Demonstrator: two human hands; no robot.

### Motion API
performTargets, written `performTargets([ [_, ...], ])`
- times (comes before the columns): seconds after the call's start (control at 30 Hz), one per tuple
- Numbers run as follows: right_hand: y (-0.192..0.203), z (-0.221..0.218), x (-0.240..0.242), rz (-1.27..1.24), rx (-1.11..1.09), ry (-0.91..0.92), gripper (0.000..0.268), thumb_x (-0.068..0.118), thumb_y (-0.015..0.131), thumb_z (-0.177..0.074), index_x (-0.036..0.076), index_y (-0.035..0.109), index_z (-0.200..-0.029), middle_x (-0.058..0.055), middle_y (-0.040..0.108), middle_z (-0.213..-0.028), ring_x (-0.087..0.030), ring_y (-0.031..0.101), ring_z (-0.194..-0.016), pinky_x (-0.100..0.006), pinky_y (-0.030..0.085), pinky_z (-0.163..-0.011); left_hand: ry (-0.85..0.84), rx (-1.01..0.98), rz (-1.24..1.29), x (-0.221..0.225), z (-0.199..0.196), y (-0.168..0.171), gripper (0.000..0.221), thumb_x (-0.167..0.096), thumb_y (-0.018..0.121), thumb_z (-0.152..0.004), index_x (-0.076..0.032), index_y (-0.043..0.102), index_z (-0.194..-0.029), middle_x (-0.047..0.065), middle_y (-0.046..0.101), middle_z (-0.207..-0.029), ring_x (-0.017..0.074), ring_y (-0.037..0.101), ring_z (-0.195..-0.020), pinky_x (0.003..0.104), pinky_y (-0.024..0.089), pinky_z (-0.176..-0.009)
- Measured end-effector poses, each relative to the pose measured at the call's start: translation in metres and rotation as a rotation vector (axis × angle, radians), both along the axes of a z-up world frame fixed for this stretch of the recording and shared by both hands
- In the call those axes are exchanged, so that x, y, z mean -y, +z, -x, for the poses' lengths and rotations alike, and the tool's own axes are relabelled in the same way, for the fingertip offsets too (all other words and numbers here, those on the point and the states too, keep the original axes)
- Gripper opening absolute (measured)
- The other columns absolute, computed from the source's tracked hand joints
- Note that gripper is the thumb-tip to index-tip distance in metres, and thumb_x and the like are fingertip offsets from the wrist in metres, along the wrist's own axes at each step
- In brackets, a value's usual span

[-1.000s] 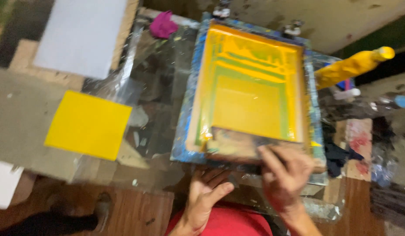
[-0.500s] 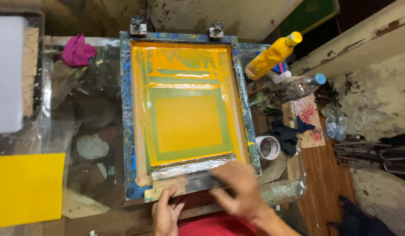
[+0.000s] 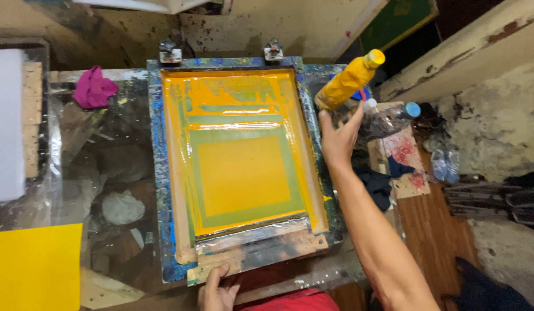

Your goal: Manual screen printing of yellow ink onto yellow paper sheets using a squeegee and a hinged screen frame.

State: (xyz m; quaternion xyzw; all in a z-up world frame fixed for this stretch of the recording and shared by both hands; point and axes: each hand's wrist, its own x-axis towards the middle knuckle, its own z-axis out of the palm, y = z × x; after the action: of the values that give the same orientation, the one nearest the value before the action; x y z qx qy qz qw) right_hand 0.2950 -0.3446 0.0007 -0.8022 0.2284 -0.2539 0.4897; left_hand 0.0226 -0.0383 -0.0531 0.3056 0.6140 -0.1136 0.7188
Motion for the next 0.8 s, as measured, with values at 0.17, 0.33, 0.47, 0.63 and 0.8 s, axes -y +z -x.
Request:
performTargets([
  [0.17, -0.064, -0.080, 0.055, 0.170, 0.085, -0.206, 0.098, 0.035, 0.093, -0.083, 0.003, 0.035, -0.154, -0.026, 0.048, -0.155, -0.036, 0.050, -0.144, -0.041, 0.036, -0.120, 0.014, 0.012, 0.011, 0.003, 0.000, 0.006, 0.016, -0.004, 0.072, -0.083, -0.001, 0.072, -0.098, 0.010, 0.068, -0.094, 0.0296, 0.067, -0.090, 0.053, 0.052, -0.082],
  [0.33, -0.067, -0.095, 0.069, 0.243, 0.170, -0.178, 0.092, 0.034, 0.095, -0.086, 0.001, 0.039, -0.151, -0.026, 0.062, -0.141, -0.035, 0.064, -0.129, -0.040, 0.047, -0.111, 0.028, -0.054, 0.041, 0.005, -0.018, 0.043, 0.024, 0.000, 0.077, -0.078, 0.001, 0.072, -0.102, 0.012, 0.063, -0.093, 0.0297, 0.063, -0.092, 0.052, 0.053, -0.077],
  [0.47, 0.027, -0.053, 0.013, 0.476, 0.218, 0.148, 0.077, 0.021, 0.091, -0.097, 0.004, 0.038, -0.150, -0.021, 0.041, -0.142, -0.035, 0.045, -0.132, -0.045, 0.036, -0.108, 0.051, -0.058, 0.091, 0.004, -0.031, 0.077, 0.041, 0.002, 0.072, -0.081, 0.006, 0.071, -0.122, 0.018, 0.067, -0.108, 0.0342, 0.064, -0.105, 0.054, 0.056, -0.087],
  [0.63, 0.090, -0.032, -0.018, 0.927, 0.114, 0.548, 0.067, 0.022, 0.091, -0.090, 0.012, 0.060, -0.149, -0.023, 0.057, -0.119, -0.040, 0.062, -0.099, -0.051, 0.049, -0.072, -0.151, -0.227, 0.061, -0.003, -0.045, 0.122, 0.046, -0.020, 0.079, -0.081, 0.006, 0.075, -0.119, 0.011, 0.043, -0.125, 0.0279, 0.065, -0.121, 0.039, 0.055, -0.103],
  [0.8, 0.094, -0.043, -0.028, 1.578, -0.094, 0.642, 0.075, 0.053, 0.084, -0.072, 0.037, 0.064, -0.143, 0.003, 0.072, -0.121, -0.024, 0.065, -0.105, -0.044, 0.037, -0.082, -0.295, -0.204, 0.086, -0.010, -0.049, 0.136, 0.062, -0.029, 0.077, -0.076, -0.007, 0.074, -0.134, 0.013, 0.053, -0.136, 0.0272, 0.062, -0.131, 0.043, 0.049, -0.113],
])
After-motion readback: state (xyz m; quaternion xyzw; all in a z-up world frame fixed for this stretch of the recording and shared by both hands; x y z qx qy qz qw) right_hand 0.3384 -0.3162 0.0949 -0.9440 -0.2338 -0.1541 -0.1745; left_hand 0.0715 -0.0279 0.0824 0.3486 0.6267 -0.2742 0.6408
